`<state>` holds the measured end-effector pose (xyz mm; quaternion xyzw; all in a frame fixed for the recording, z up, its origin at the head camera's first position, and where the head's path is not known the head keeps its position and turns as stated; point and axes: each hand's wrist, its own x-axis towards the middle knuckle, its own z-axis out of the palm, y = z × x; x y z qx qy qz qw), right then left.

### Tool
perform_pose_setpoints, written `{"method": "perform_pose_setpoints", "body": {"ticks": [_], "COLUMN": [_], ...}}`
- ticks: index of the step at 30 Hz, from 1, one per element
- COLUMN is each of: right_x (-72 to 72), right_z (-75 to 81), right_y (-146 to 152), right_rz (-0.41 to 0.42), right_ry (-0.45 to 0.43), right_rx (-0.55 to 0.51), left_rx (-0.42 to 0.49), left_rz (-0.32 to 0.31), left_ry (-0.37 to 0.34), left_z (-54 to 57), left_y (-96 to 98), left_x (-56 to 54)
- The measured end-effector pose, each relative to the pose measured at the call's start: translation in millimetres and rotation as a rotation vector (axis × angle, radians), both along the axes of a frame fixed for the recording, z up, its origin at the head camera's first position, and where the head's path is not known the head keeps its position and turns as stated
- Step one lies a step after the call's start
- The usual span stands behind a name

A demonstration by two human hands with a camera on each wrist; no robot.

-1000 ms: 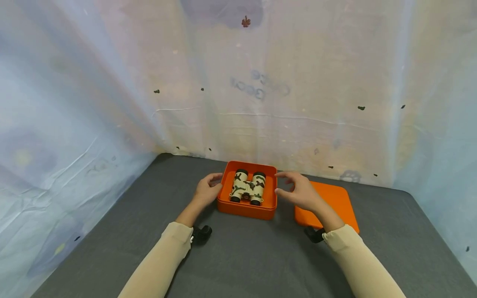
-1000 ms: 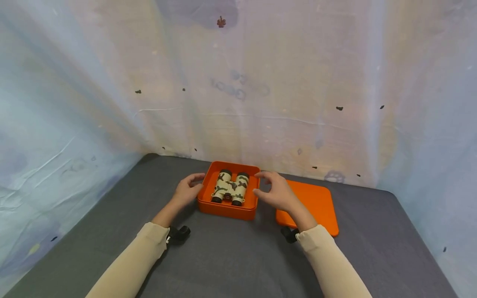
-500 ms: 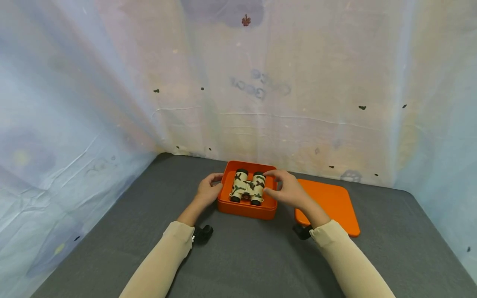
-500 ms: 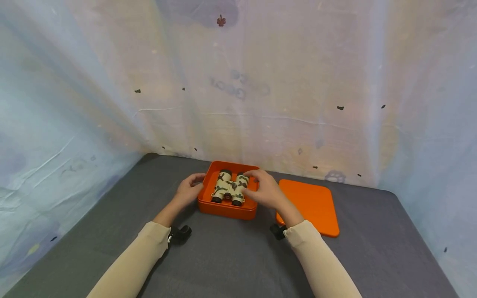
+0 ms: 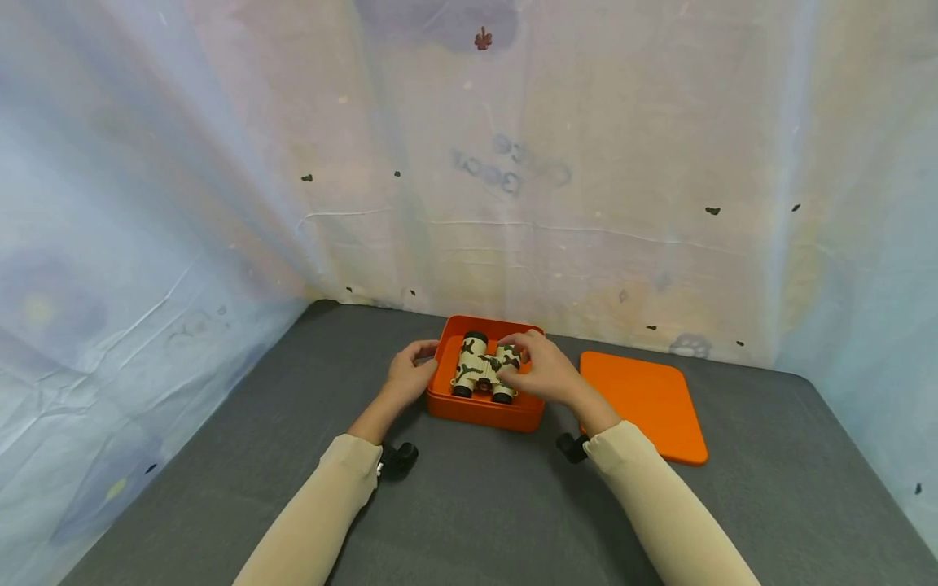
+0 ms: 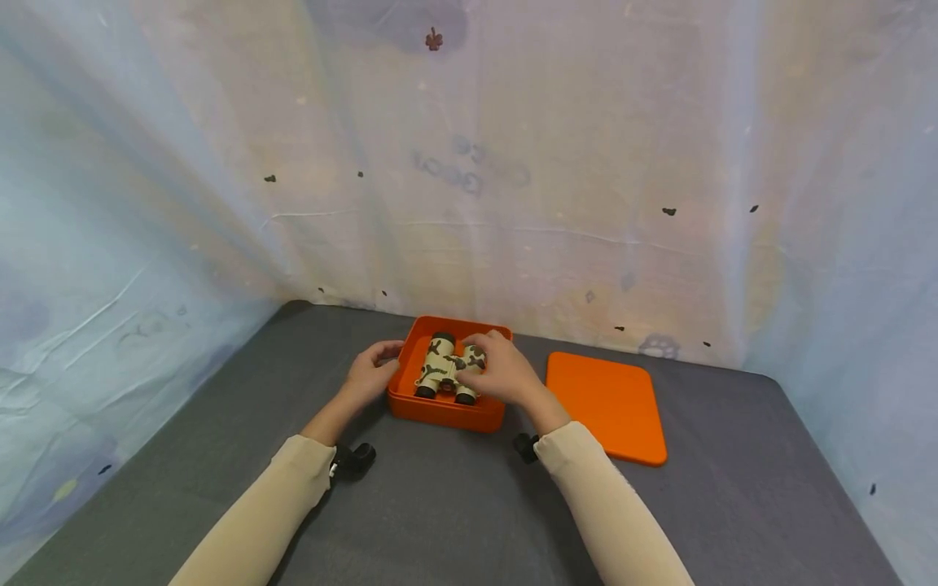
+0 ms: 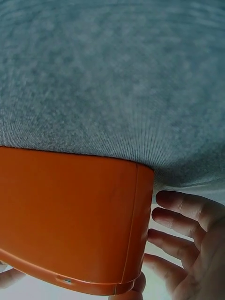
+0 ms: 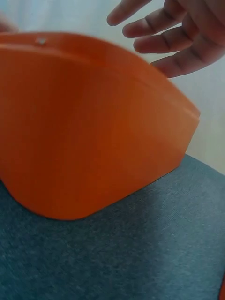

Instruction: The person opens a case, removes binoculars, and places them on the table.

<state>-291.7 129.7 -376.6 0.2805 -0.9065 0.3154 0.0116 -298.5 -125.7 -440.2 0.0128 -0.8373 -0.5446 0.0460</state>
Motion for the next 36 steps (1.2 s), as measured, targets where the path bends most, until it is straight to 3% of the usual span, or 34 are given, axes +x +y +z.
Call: {"method": "perform_pose_setpoints", "body": {"ticks": [10,23,36], "right_x": [-7.5,-19.2,-27.6], "right_z": [-9.1,-21.2,-34.4], "right_y": [-12,-22,-25], "right_rz": [-0.036,-0.092,-0.108], "right_ry": [-0.017,-0.032,0.015], "right_rx": [0.109,0.232,0.268], "left_rx": [0.003,0.016,-0.002], "left_rz": [0.05,0.051,0.044], "left_ry": [-0.013,-0.024,-0.011], "left_z": [-1.3,-1.1,-0.8], "left_y": [4.3,4.9,4.7], "left_x": [-2.3,-2.5,-1.6]}}
